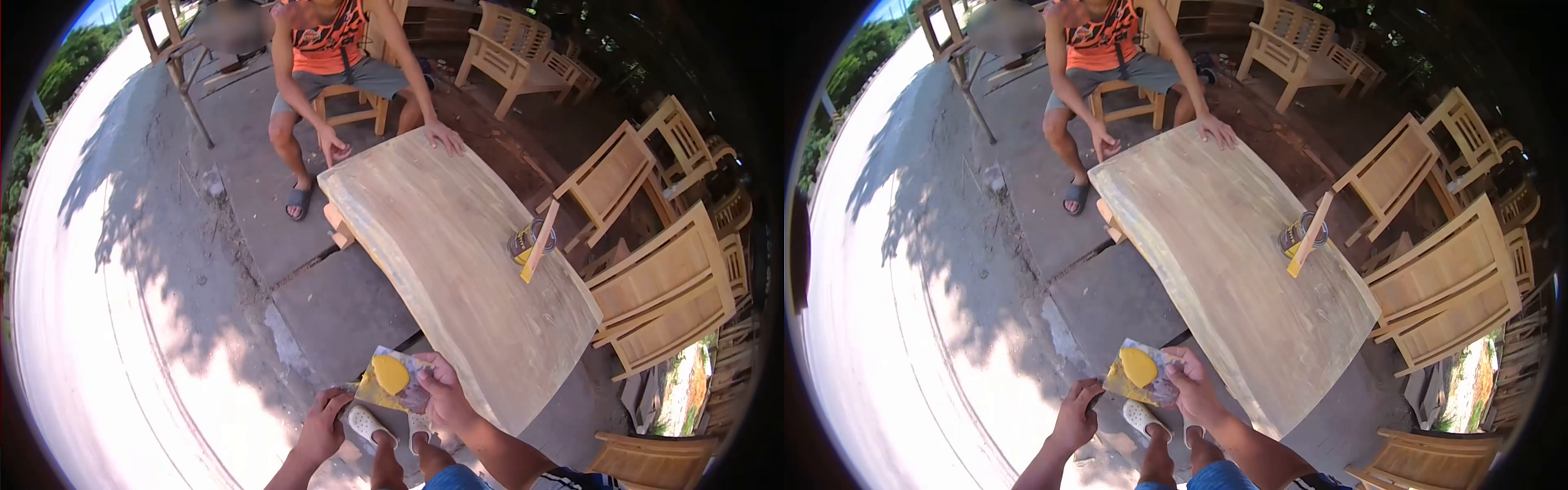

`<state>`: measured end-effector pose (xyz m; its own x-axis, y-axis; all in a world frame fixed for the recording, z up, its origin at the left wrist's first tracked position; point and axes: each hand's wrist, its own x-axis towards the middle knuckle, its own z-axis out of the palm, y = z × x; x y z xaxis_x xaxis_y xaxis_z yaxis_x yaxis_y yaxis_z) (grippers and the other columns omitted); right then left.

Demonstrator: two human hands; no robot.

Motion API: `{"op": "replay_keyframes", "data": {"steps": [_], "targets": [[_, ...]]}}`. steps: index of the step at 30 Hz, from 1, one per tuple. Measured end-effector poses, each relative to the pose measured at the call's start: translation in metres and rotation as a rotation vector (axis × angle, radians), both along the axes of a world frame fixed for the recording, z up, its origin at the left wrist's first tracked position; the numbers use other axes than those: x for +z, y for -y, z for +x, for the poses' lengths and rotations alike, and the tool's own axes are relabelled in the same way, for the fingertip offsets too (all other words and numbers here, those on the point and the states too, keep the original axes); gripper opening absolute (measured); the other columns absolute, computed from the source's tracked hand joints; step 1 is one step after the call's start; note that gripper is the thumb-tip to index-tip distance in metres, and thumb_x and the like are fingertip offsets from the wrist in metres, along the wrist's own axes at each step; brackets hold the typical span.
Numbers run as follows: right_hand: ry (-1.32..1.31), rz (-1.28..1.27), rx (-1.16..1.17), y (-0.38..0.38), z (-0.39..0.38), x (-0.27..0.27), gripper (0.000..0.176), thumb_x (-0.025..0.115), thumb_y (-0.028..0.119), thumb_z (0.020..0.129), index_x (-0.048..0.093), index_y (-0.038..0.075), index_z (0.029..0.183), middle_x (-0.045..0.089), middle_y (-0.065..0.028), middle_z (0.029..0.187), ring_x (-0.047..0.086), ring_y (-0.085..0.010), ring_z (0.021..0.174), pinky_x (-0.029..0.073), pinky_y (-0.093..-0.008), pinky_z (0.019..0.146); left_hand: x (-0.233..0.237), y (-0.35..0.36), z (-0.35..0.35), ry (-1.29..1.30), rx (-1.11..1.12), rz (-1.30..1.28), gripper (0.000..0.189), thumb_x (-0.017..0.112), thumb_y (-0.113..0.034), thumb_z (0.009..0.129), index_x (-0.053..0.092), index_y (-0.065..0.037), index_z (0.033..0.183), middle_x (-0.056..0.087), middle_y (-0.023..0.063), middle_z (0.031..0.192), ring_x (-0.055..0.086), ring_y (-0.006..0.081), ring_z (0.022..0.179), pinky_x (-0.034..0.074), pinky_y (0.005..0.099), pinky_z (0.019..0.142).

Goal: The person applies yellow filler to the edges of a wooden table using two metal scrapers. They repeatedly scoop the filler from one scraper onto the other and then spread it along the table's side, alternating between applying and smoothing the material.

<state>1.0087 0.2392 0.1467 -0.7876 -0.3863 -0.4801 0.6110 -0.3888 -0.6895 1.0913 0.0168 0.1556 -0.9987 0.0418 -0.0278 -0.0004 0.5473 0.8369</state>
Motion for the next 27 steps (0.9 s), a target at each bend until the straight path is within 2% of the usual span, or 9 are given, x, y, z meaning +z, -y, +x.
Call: {"op": "replay_keyframes", "data": {"steps": [3,8,11,13,15,18,21,24,27], "targets": [[-0.111,-0.027,-0.066,-0.001,-0.006,0.001,0.033,0.052,0.010,0.089,0.038,-0.002,0.116,0.056,-0.0155,0.109,0.059,-0.0222,0.100,0.048,-0.0364,0.089,0.001,0.015,-0.005,0.126,0.000,0.168,0.054,0.042,0.017,0.059,0.056,-0.002,0.108,0.057,0.0191,0.109,0.056,0.0370,0.100,0.047,0.0386,0.082],[-0.079,-0.040,-0.085,-0.006,-0.003,-0.019,0.032,0.050,0.008,0.089,0.039,-0.002,0.118,0.056,-0.0153,0.110,0.058,-0.0219,0.103,0.046,-0.0365,0.092,0.014,0.018,-0.013,-0.065,0.181,0.423,0.060,0.037,0.016,0.053,0.058,-0.001,0.106,0.057,0.0169,0.109,0.056,0.0320,0.106,0.044,0.0336,0.092],[-0.060,-0.050,-0.091,-0.007,0.000,-0.024,0.031,0.049,0.008,0.090,0.040,-0.001,0.118,0.056,-0.0156,0.111,0.057,-0.0225,0.104,0.046,-0.0376,0.093,0.006,0.001,-0.011,-0.286,0.097,0.409,0.061,0.037,0.017,0.053,0.058,-0.003,0.106,0.056,0.0163,0.110,0.055,0.0329,0.109,0.046,0.0378,0.091],[-0.026,-0.019,-0.118,-0.005,0.002,-0.022,0.031,0.048,0.008,0.090,0.040,-0.001,0.118,0.056,-0.0157,0.111,0.057,-0.0225,0.103,0.046,-0.0375,0.093,-0.012,-0.008,-0.008,-0.302,-0.072,0.177,0.053,0.038,0.020,0.058,0.055,-0.001,0.104,0.055,0.0198,0.108,0.056,0.0341,0.107,0.049,0.0376,0.088],[-0.020,-0.018,-0.157,-0.005,0.004,-0.016,0.030,0.048,0.007,0.090,0.040,-0.001,0.118,0.056,-0.0155,0.111,0.058,-0.0223,0.103,0.046,-0.0370,0.093,-0.032,0.006,0.000,0.022,0.018,0.232,0.053,0.039,0.020,0.061,0.053,-0.001,0.107,0.056,0.0174,0.109,0.057,0.0286,0.106,0.050,0.0360,0.085],[-0.072,0.011,-0.145,-0.011,0.000,-0.022,0.030,0.048,0.007,0.090,0.041,-0.001,0.118,0.056,-0.0150,0.111,0.057,-0.0220,0.103,0.046,-0.0364,0.093,-0.042,0.017,0.012,0.371,0.459,0.807,0.055,0.038,0.021,0.064,0.051,-0.002,0.111,0.056,0.0149,0.110,0.055,0.0230,0.108,0.050,0.0352,0.086],[-0.045,0.025,-0.115,-0.014,0.004,-0.026,0.032,0.050,0.009,0.090,0.040,-0.002,0.119,0.055,-0.0161,0.110,0.057,-0.0221,0.102,0.046,-0.0372,0.092,-0.028,0.010,0.010,0.367,0.494,0.937,0.049,0.040,0.018,0.071,0.051,-0.004,0.114,0.058,0.0113,0.107,0.056,0.0177,0.103,0.046,0.0289,0.082],[-0.027,0.010,-0.111,-0.008,0.002,-0.028,0.033,0.052,0.009,0.090,0.040,-0.003,0.118,0.055,-0.0165,0.109,0.057,-0.0221,0.101,0.047,-0.0374,0.091,-0.017,-0.013,0.008,0.047,0.447,0.785,0.051,0.041,0.019,0.066,0.053,-0.004,0.110,0.056,0.0145,0.111,0.056,0.0212,0.107,0.047,0.0315,0.085],[-0.016,-0.032,-0.114,-0.006,0.003,-0.028,0.030,0.051,0.008,0.090,0.042,-0.001,0.117,0.056,-0.0144,0.109,0.057,-0.0207,0.101,0.047,-0.0353,0.091,-0.015,-0.026,0.001,-0.246,0.086,0.440,0.053,0.043,0.020,0.062,0.055,-0.004,0.108,0.053,0.0160,0.112,0.055,0.0274,0.109,0.046,0.0348,0.089]]}}
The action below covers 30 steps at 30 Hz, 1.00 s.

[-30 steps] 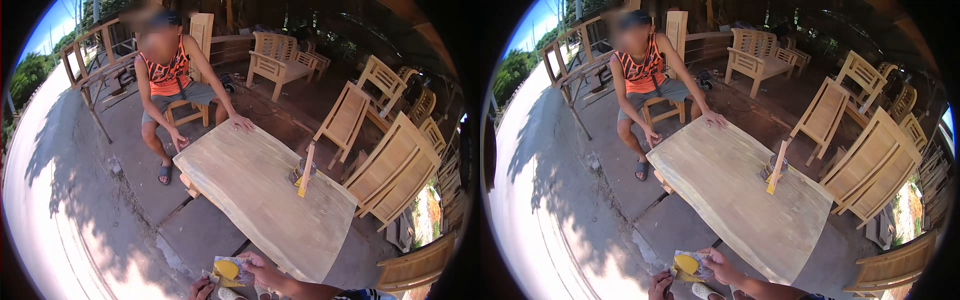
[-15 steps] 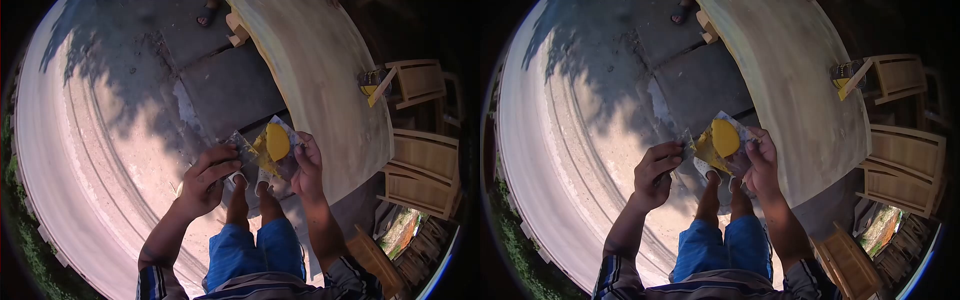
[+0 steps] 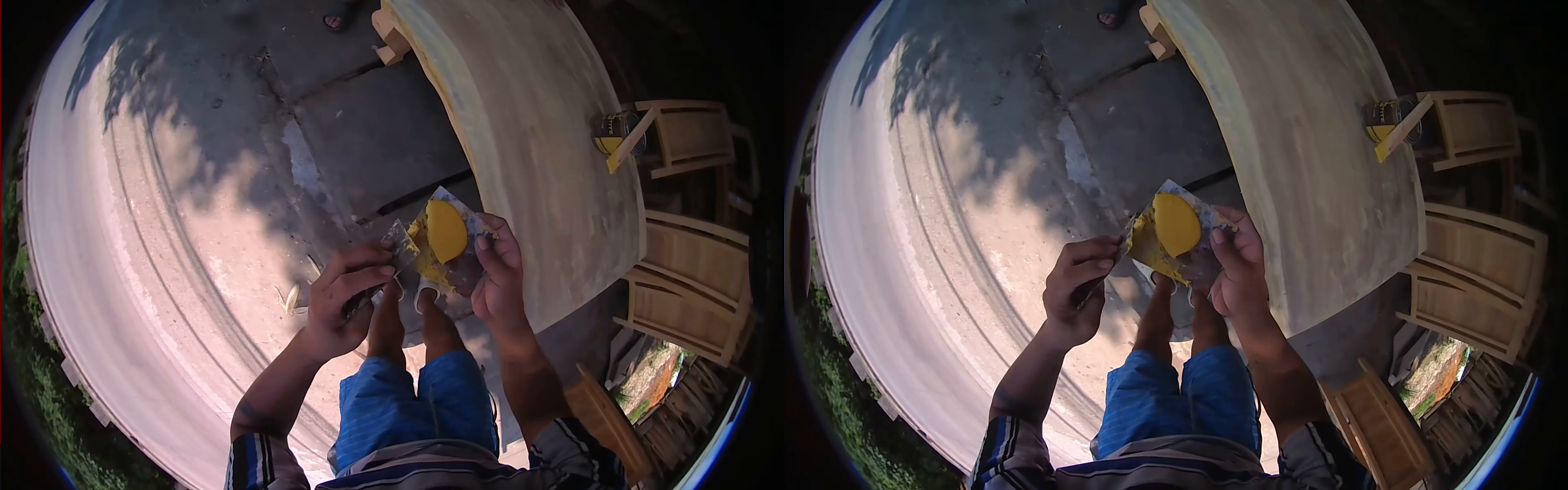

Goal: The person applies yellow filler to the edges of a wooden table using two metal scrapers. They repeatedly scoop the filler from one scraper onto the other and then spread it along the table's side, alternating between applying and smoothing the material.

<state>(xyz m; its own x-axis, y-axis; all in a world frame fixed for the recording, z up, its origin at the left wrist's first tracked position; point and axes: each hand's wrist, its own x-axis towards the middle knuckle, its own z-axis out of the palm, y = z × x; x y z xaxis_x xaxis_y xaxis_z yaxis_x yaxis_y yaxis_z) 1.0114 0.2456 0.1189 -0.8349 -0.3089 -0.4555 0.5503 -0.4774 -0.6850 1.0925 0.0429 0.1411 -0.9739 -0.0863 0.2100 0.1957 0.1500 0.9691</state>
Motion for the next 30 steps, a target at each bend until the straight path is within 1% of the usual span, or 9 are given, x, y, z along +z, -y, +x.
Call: {"op": "replay_keyframes", "data": {"steps": [1,4,6,8,11,15,20,24,30], "targets": [[0.002,-0.007,0.002,0.000,0.000,0.000,0.030,0.051,0.008,0.089,0.042,-0.001,0.117,0.056,-0.0145,0.109,0.057,-0.0207,0.102,0.047,-0.0351,0.090,-0.007,0.000,0.001,0.026,-0.025,-0.146,0.055,0.034,0.022,0.062,0.050,-0.001,0.110,0.050,0.0207,0.113,0.054,0.0351,0.110,0.049,0.0373,0.087],[-0.020,0.002,-0.017,0.000,0.005,-0.001,0.033,0.053,0.008,0.088,0.041,-0.001,0.118,0.056,-0.0148,0.108,0.057,-0.0207,0.102,0.047,-0.0343,0.090,-0.017,0.013,0.008,0.187,-0.129,-0.250,0.058,0.040,0.019,0.056,0.055,-0.004,0.107,0.054,0.0171,0.110,0.055,0.0342,0.107,0.048,0.0365,0.088],[-0.013,0.014,-0.024,-0.004,0.008,-0.002,0.033,0.054,0.008,0.088,0.041,-0.002,0.118,0.056,-0.0151,0.109,0.056,-0.0205,0.102,0.047,-0.0344,0.090,-0.007,0.013,0.008,0.253,0.014,-0.114,0.059,0.038,0.019,0.056,0.055,-0.003,0.108,0.054,0.0181,0.110,0.056,0.0338,0.106,0.049,0.0355,0.087],[0.008,0.000,-0.026,-0.003,0.008,-0.003,0.032,0.053,0.006,0.088,0.042,-0.002,0.117,0.054,-0.0154,0.109,0.056,-0.0203,0.101,0.047,-0.0353,0.090,0.008,0.012,0.003,0.111,0.107,-0.086,0.058,0.036,0.020,0.056,0.055,-0.002,0.106,0.054,0.0199,0.109,0.056,0.0348,0.105,0.049,0.0368,0.087],[-0.002,-0.010,-0.028,-0.002,0.009,-0.002,0.031,0.053,0.006,0.088,0.042,-0.002,0.117,0.053,-0.0146,0.108,0.055,-0.0191,0.100,0.047,-0.0348,0.090,0.009,-0.002,0.006,-0.012,-0.011,-0.265,0.051,0.043,0.020,0.062,0.057,-0.004,0.105,0.055,0.0182,0.106,0.056,0.0352,0.104,0.050,0.0380,0.084],[-0.085,0.152,0.010,-0.014,0.008,-0.007,0.030,0.051,0.006,0.089,0.042,-0.002,0.117,0.053,-0.0137,0.107,0.055,-0.0165,0.099,0.045,-0.0314,0.089,0.011,0.026,0.004,0.373,-0.023,-0.528,0.053,0.044,0.020,0.059,0.060,-0.003,0.104,0.057,0.0157,0.106,0.056,0.0329,0.101,0.050,0.0383,0.083],[-0.133,0.292,0.122,-0.019,0.013,-0.015,0.028,0.048,0.008,0.091,0.043,-0.002,0.117,0.053,-0.0140,0.108,0.054,-0.0144,0.099,0.045,-0.0280,0.087,0.052,0.022,-0.031,0.216,-0.219,-0.767,0.049,0.048,0.019,0.060,0.062,-0.003,0.102,0.060,0.0124,0.108,0.056,0.0294,0.107,0.050,0.0379,0.088],[-0.165,0.290,0.139,-0.015,0.013,-0.010,0.027,0.047,0.007,0.092,0.043,-0.002,0.117,0.054,-0.0137,0.108,0.053,-0.0146,0.099,0.044,-0.0281,0.087,0.050,0.014,-0.047,0.142,-0.296,-0.863,0.041,0.055,0.013,0.063,0.063,-0.002,0.101,0.061,0.0114,0.106,0.056,0.0282,0.105,0.050,0.0380,0.087],[-0.236,0.362,0.104,-0.011,0.015,-0.009,0.025,0.047,0.007,0.092,0.045,-0.001,0.115,0.054,-0.0128,0.107,0.053,-0.0147,0.099,0.043,-0.0278,0.088,0.040,0.013,-0.049,0.188,-0.461,-0.879,0.040,0.057,0.010,0.065,0.063,-0.002,0.102,0.061,0.0107,0.104,0.057,0.0271,0.101,0.049,0.0379,0.086]]}}
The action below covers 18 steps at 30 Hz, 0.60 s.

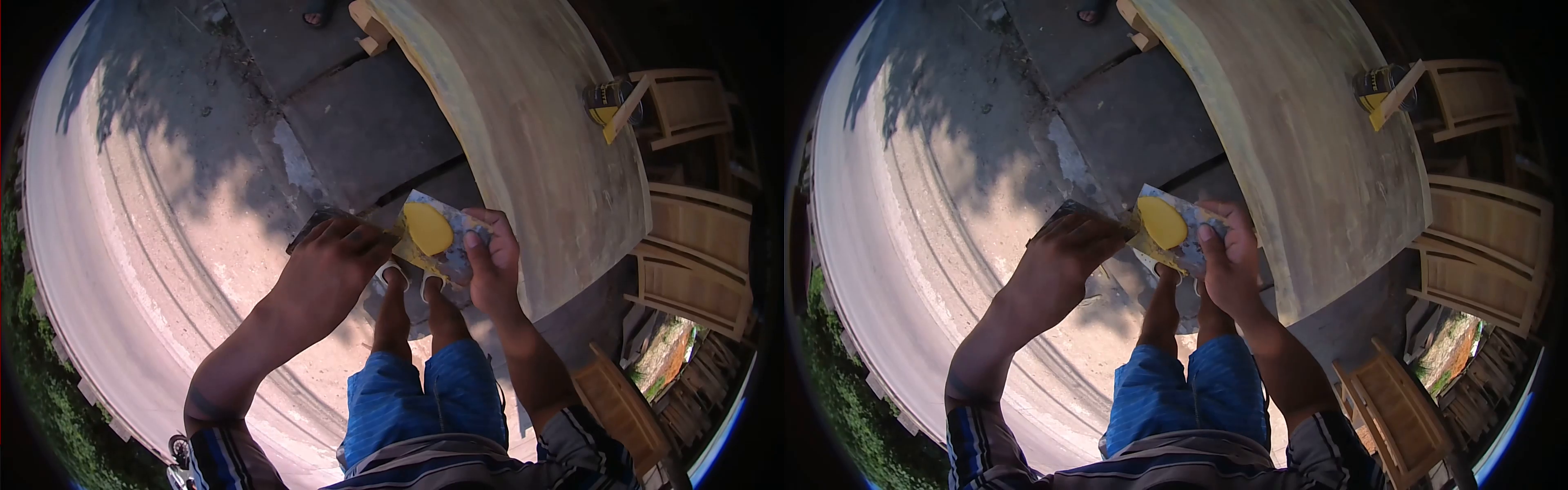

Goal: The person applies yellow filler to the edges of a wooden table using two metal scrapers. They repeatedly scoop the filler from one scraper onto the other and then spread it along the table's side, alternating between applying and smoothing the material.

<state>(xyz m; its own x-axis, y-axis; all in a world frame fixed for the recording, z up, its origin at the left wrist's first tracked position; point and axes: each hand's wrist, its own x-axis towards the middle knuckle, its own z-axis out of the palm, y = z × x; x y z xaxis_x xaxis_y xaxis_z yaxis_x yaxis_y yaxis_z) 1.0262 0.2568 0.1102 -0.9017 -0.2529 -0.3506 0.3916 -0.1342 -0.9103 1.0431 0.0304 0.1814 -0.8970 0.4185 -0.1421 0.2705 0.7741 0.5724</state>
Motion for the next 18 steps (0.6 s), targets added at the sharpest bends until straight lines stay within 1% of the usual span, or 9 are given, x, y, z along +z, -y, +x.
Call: {"op": "replay_keyframes", "data": {"steps": [3,6,8,9,12,13,14,15,18], "targets": [[0.000,0.035,-0.027,-0.001,0.005,-0.008,0.024,0.047,0.007,0.092,0.045,-0.001,0.115,0.054,-0.0129,0.106,0.053,-0.0147,0.099,0.044,-0.0277,0.087,-0.005,-0.001,0.005,0.068,-0.034,-0.015,0.041,0.056,0.010,0.065,0.063,-0.002,0.103,0.062,0.0112,0.103,0.058,0.0270,0.101,0.048,0.0375,0.087],[0.007,0.007,-0.099,-0.002,0.004,-0.015,0.025,0.046,0.007,0.092,0.044,-0.002,0.115,0.054,-0.0132,0.105,0.054,-0.0150,0.097,0.045,-0.0283,0.086,-0.012,0.003,0.014,0.240,-0.090,0.006,0.034,0.054,0.004,0.072,0.062,-0.005,0.104,0.062,0.0139,0.101,0.060,0.0306,0.097,0.047,0.0357,0.090],[-0.012,-0.033,-0.142,-0.004,-0.006,-0.014,0.026,0.046,0.006,0.092,0.043,-0.002,0.117,0.054,-0.0137,0.105,0.055,-0.0155,0.097,0.046,-0.0296,0.086,-0.019,0.011,0.018,0.501,0.029,0.293,0.043,0.048,0.011,0.068,0.062,-0.004,0.106,0.062,0.0141,0.104,0.060,0.0287,0.100,0.047,0.0347,0.090],[0.039,-0.081,-0.159,-0.005,-0.010,-0.013,0.028,0.046,0.006,0.092,0.041,-0.002,0.118,0.054,-0.0143,0.105,0.055,-0.0164,0.097,0.047,-0.0307,0.086,-0.024,0.017,0.022,0.626,0.084,0.436,0.048,0.045,0.014,0.066,0.062,-0.004,0.107,0.062,0.0143,0.106,0.060,0.0278,0.102,0.047,0.0341,0.091],[0.160,-0.198,-0.174,-0.013,-0.027,-0.015,0.032,0.047,0.006,0.091,0.037,-0.003,0.120,0.054,-0.0163,0.107,0.057,-0.0194,0.099,0.050,-0.0342,0.086,-0.056,0.038,0.048,0.783,0.414,0.904,0.059,0.040,0.017,0.059,0.060,-0.002,0.111,0.062,0.0127,0.111,0.058,0.0229,0.108,0.045,0.0317,0.093],[0.187,-0.214,-0.156,-0.022,-0.031,-0.019,0.033,0.048,0.006,0.091,0.036,-0.003,0.121,0.054,-0.0171,0.108,0.057,-0.0205,0.100,0.050,-0.0354,0.086,-0.066,0.042,0.059,0.900,0.543,1.115,0.060,0.041,0.016,0.058,0.057,0.003,0.114,0.061,0.0125,0.111,0.057,0.0202,0.109,0.043,0.0307,0.095],[0.213,-0.230,-0.136,-0.033,-0.036,-0.024,0.034,0.048,0.006,0.091,0.035,-0.003,0.122,0.054,-0.0178,0.109,0.057,-0.0216,0.101,0.051,-0.0367,0.086,-0.075,0.038,0.071,0.992,0.675,1.415,0.058,0.043,0.016,0.062,0.054,0.006,0.117,0.060,0.0151,0.113,0.058,0.0236,0.107,0.043,0.0327,0.096],[0.222,-0.313,-0.119,-0.045,-0.039,-0.032,0.034,0.048,0.006,0.091,0.035,-0.002,0.121,0.054,-0.0185,0.111,0.057,-0.0236,0.104,0.050,-0.0379,0.087,-0.085,0.032,0.084,1.031,0.710,1.552,0.056,0.043,0.016,0.064,0.052,0.007,0.119,0.059,0.0165,0.114,0.058,0.0246,0.107,0.043,0.0334,0.095],[0.226,-0.280,-0.167,-0.070,-0.050,-0.043,0.030,0.046,0.006,0.091,0.038,-0.002,0.119,0.054,-0.0162,0.114,0.057,-0.0249,0.105,0.046,-0.0386,0.093,-0.114,0.008,0.110,1.175,0.734,1.902,0.056,0.045,0.013,0.070,0.044,0.010,0.125,0.056,0.0193,0.119,0.056,0.0273,0.109,0.043,0.0365,0.095]]}}
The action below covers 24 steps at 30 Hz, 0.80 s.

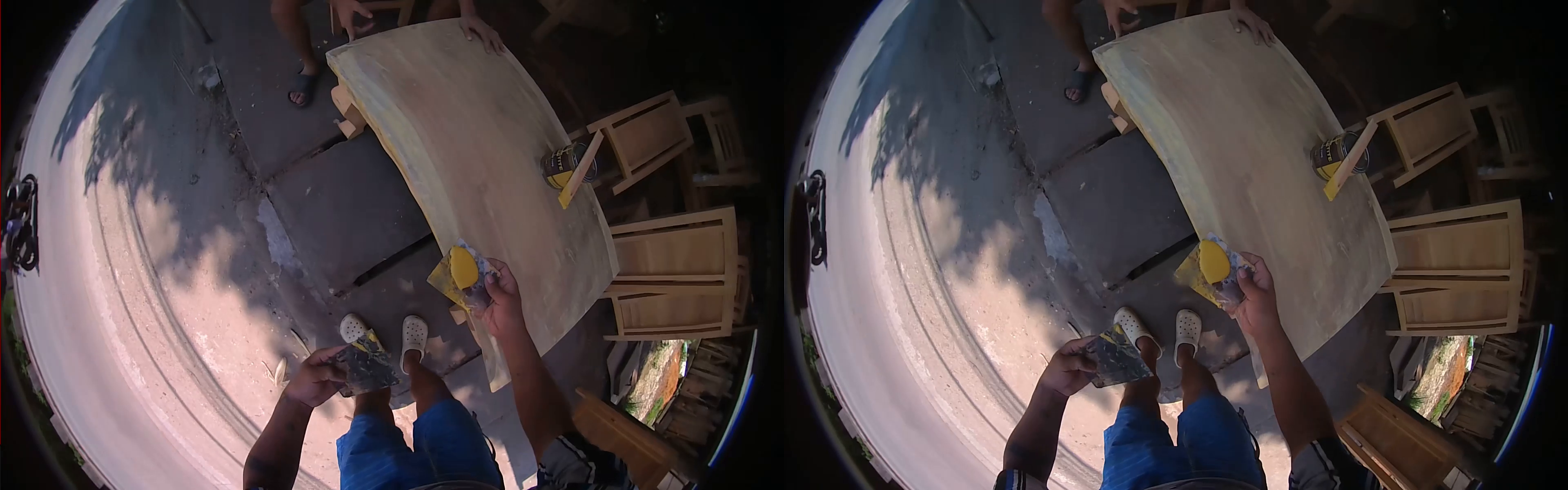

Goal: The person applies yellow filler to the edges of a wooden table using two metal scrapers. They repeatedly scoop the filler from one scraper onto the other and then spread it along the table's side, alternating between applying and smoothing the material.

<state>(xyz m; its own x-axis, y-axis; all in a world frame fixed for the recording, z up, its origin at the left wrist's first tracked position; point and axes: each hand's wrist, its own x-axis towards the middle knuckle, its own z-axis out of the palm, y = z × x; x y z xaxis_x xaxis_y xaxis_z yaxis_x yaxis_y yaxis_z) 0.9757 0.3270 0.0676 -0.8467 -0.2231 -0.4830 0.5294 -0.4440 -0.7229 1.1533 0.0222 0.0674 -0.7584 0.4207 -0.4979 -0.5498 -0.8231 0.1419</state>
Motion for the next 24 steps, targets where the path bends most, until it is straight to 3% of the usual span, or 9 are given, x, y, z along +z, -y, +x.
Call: {"op": "replay_keyframes", "data": {"steps": [4,6,11,14,15,19,22,24], "targets": [[-0.035,0.089,-0.039,-0.022,-0.011,-0.006,0.031,0.046,0.007,0.092,0.039,-0.002,0.121,0.052,-0.0155,0.118,0.055,-0.0249,0.108,0.042,-0.0397,0.098,-0.028,-0.039,0.021,0.059,0.076,0.175,0.063,0.048,0.008,0.067,0.039,0.009,0.130,0.052,0.0208,0.123,0.050,0.0295,0.116,0.038,0.0410,0.099],[-0.049,0.087,-0.034,-0.030,-0.016,-0.012,0.030,0.046,0.007,0.092,0.038,-0.001,0.121,0.052,-0.0159,0.118,0.056,-0.0257,0.107,0.045,-0.0413,0.096,-0.013,-0.056,0.018,0.133,0.117,0.208,0.065,0.050,0.006,0.065,0.039,0.008,0.129,0.054,0.0202,0.120,0.053,0.0314,0.112,0.037,0.0429,0.099],[-0.076,0.014,0.021,-0.039,-0.030,-0.035,0.028,0.043,0.011,0.095,0.040,-0.001,0.120,0.053,-0.0156,0.118,0.057,-0.0260,0.107,0.047,-0.0421,0.094,-0.006,-0.095,0.032,0.030,0.211,0.177,0.049,0.052,0.003,0.077,0.042,0.007,0.125,0.054,0.0189,0.118,0.052,0.0299,0.112,0.037,0.0429,0.099],[-0.073,-0.011,0.066,-0.038,-0.043,-0.061,0.027,0.041,0.013,0.095,0.041,-0.001,0.119,0.054,-0.0156,0.116,0.057,-0.0252,0.107,0.047,-0.0418,0.093,-0.019,-0.115,0.051,-0.226,0.217,0.457,0.036,0.050,-0.007,0.081,0.054,-0.009,0.117,0.053,0.0194,0.116,0.053,0.0323,0.108,0.044,0.0472,0.090],[-0.059,0.033,0.047,-0.036,-0.048,-0.069,0.025,0.040,0.013,0.096,0.043,-0.001,0.117,0.056,-0.0153,0.114,0.058,-0.0239,0.104,0.047,-0.0397,0.093,-0.025,-0.127,0.060,-0.031,0.221,0.206,0.048,0.052,0.002,0.077,0.044,0.007,0.124,0.055,0.0182,0.117,0.054,0.0298,0.109,0.038,0.0428,0.098],[-0.121,0.138,-0.041,-0.042,-0.068,-0.119,0.022,0.040,0.012,0.096,0.047,-0.001,0.113,0.057,-0.0132,0.109,0.060,-0.0216,0.096,0.049,-0.0347,0.088,-0.049,-0.158,0.060,-0.051,0.331,0.113,0.050,0.049,0.004,0.078,0.042,0.007,0.127,0.054,0.0185,0.120,0.052,0.0296,0.113,0.038,0.0416,0.099],[-0.243,0.271,-0.034,-0.051,-0.080,-0.149,0.021,0.041,0.014,0.097,0.050,0.000,0.110,0.059,-0.0111,0.104,0.059,-0.0179,0.091,0.049,-0.0319,0.083,-0.100,-0.175,0.055,-0.020,0.465,-0.107,0.051,0.042,0.008,0.079,0.040,0.006,0.130,0.053,0.0180,0.123,0.052,0.0281,0.114,0.040,0.0384,0.099],[-0.329,0.364,-0.013,-0.054,-0.087,-0.162,0.023,0.042,0.016,0.096,0.050,0.000,0.112,0.060,-0.0105,0.105,0.059,-0.0186,0.091,0.050,-0.0315,0.083,-0.138,-0.189,0.047,0.047,0.466,-0.215,0.053,0.040,0.010,0.078,0.042,0.004,0.131,0.055,0.0135,0.120,0.054,0.0219,0.110,0.040,0.0327,0.097]]}}
